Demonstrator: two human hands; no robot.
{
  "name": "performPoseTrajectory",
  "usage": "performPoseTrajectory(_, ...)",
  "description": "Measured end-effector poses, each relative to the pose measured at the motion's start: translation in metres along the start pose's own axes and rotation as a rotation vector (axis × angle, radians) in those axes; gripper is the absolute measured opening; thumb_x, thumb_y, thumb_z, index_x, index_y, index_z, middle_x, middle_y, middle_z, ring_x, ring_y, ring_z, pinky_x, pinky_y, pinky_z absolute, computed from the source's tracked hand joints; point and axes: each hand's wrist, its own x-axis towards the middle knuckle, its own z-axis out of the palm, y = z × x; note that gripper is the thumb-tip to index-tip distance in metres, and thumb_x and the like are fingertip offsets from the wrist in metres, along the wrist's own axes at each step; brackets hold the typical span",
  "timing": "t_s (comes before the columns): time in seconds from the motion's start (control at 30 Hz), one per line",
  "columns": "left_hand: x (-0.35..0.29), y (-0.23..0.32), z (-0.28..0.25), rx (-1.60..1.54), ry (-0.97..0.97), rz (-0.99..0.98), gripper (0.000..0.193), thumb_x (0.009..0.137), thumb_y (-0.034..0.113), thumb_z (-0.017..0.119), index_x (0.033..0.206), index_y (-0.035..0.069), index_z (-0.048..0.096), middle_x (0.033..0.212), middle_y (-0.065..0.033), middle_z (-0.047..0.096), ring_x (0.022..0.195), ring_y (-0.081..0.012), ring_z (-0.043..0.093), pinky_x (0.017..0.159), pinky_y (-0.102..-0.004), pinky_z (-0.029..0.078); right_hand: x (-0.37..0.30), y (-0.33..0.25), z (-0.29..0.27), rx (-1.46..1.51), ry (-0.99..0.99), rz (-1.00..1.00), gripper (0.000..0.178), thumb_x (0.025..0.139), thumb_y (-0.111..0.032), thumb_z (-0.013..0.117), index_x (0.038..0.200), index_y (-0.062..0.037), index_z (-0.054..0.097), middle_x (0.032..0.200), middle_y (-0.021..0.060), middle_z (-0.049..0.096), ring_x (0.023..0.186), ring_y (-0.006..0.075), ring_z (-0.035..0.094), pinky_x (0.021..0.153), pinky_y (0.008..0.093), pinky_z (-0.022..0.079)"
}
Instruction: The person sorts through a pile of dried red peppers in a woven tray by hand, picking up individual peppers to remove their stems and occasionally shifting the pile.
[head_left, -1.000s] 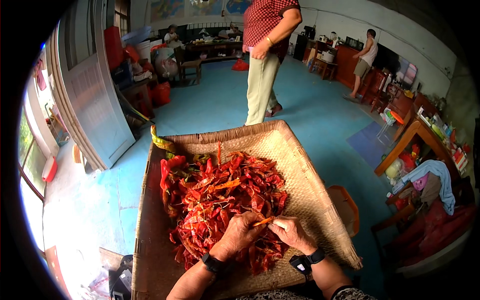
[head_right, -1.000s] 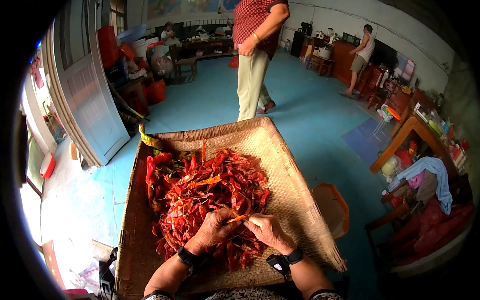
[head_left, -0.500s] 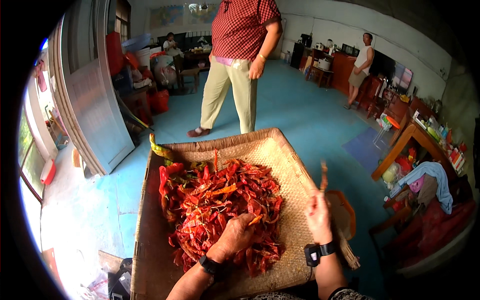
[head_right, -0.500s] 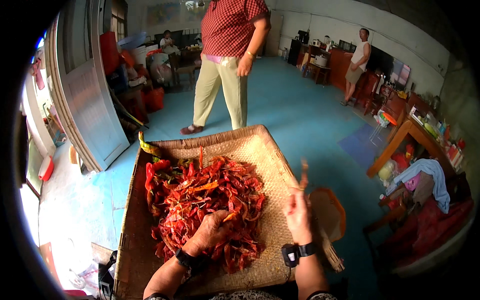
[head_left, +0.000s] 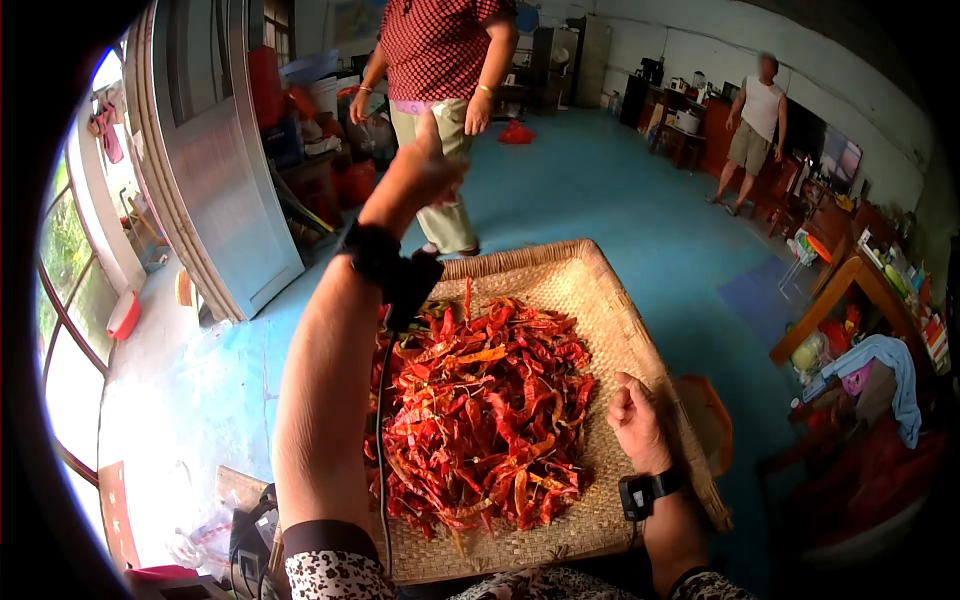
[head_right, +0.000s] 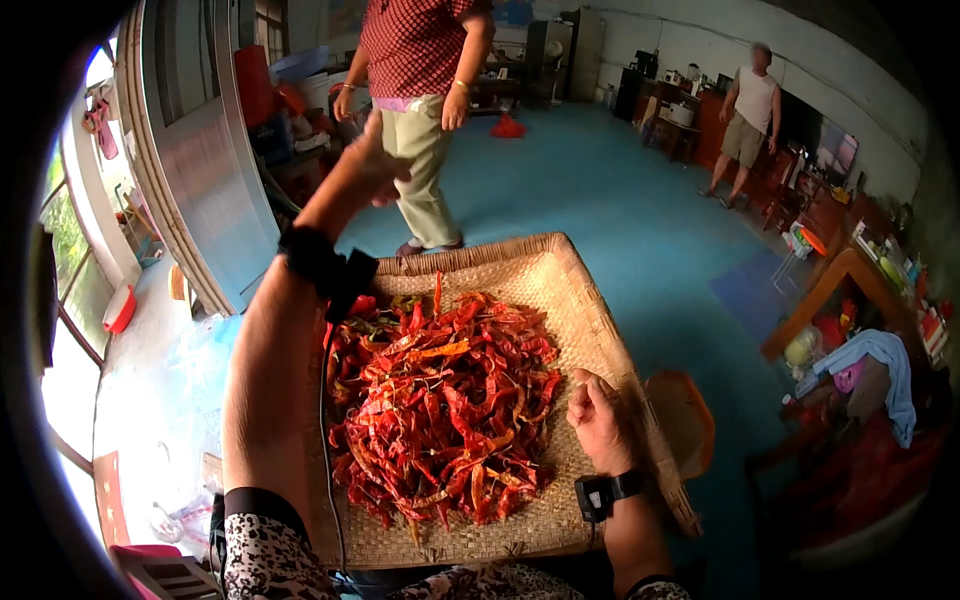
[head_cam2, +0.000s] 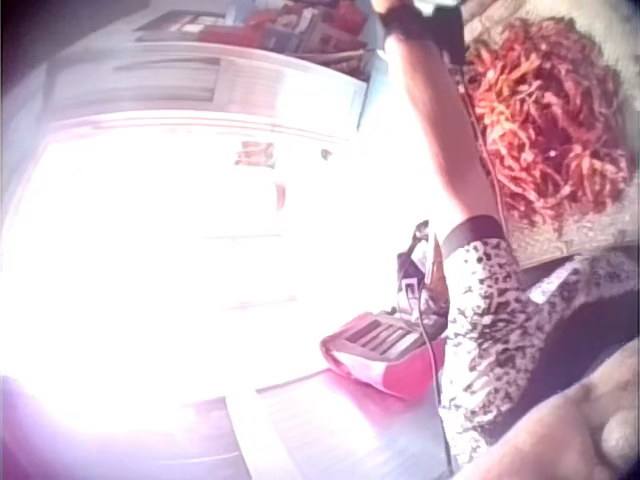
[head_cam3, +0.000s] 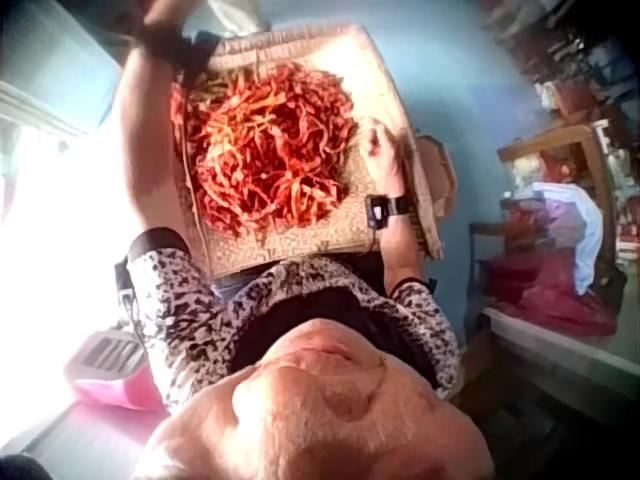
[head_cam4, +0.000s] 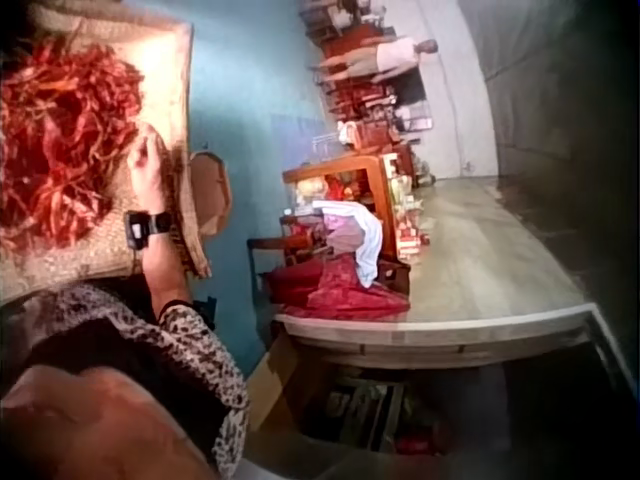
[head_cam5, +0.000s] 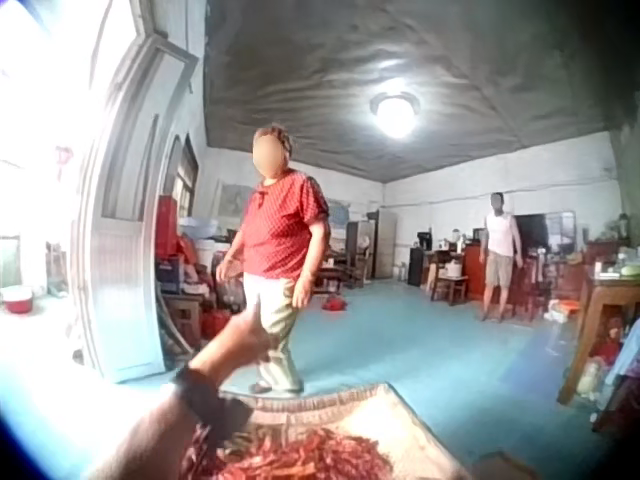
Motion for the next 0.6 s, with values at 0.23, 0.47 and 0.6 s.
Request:
performPoseTrajectory(0.23, -0.061, -0.018, 0.025, 0.108, -0.254, 0.218, 0.075, 0.084, 0.014, 0.063, 0.142, 0.004, 0.016, 0.07, -0.0094, 0.063, 0.055, -0.0204, 0.06, 0.05, -0.0329, 0.05, -0.009, -0.005, 0.006, -0.106, 0.014, -0.016, 0.028, 0.095, -0.026, 0.052, 0.113, -0.0053, 0.056, 0.068, -0.0019, 0.05, 0.059, 0.0071, 0.045, 0.051, 0.0229, 0.035)
performPoseTrajectory(0.47, -0.207, -0.09, 0.089, 0.462, -0.457, 0.42, 0.059, 0.081, 0.019, 0.065, 0.133, 0.004, 0.04, 0.11, -0.0174, 0.058, 0.103, -0.0329, 0.054, 0.096, -0.0403, 0.041, -0.014, 0.003, 0.036, -0.589, -0.159, 0.061, 0.028, 0.093, -0.023, 0.057, 0.112, -0.0033, 0.058, 0.071, -0.0006, 0.051, 0.059, 0.0049, 0.043, 0.051, 0.0197, 0.035)
performPoseTrajectory(0.6, -0.24, -0.105, 0.115, 0.575, -0.45, 0.382, 0.049, 0.075, 0.011, 0.065, 0.122, 0.006, 0.052, 0.117, -0.0138, 0.054, 0.113, -0.0307, 0.047, 0.097, -0.0405, 0.038, -0.013, 0.017, 0.036, -0.974, -0.329, -0.046, 0.024, 0.087, -0.017, 0.064, 0.105, -0.0005, 0.061, 0.074, -0.0043, 0.052, 0.064, 0.0041, 0.047, 0.057, 0.02, 0.041)
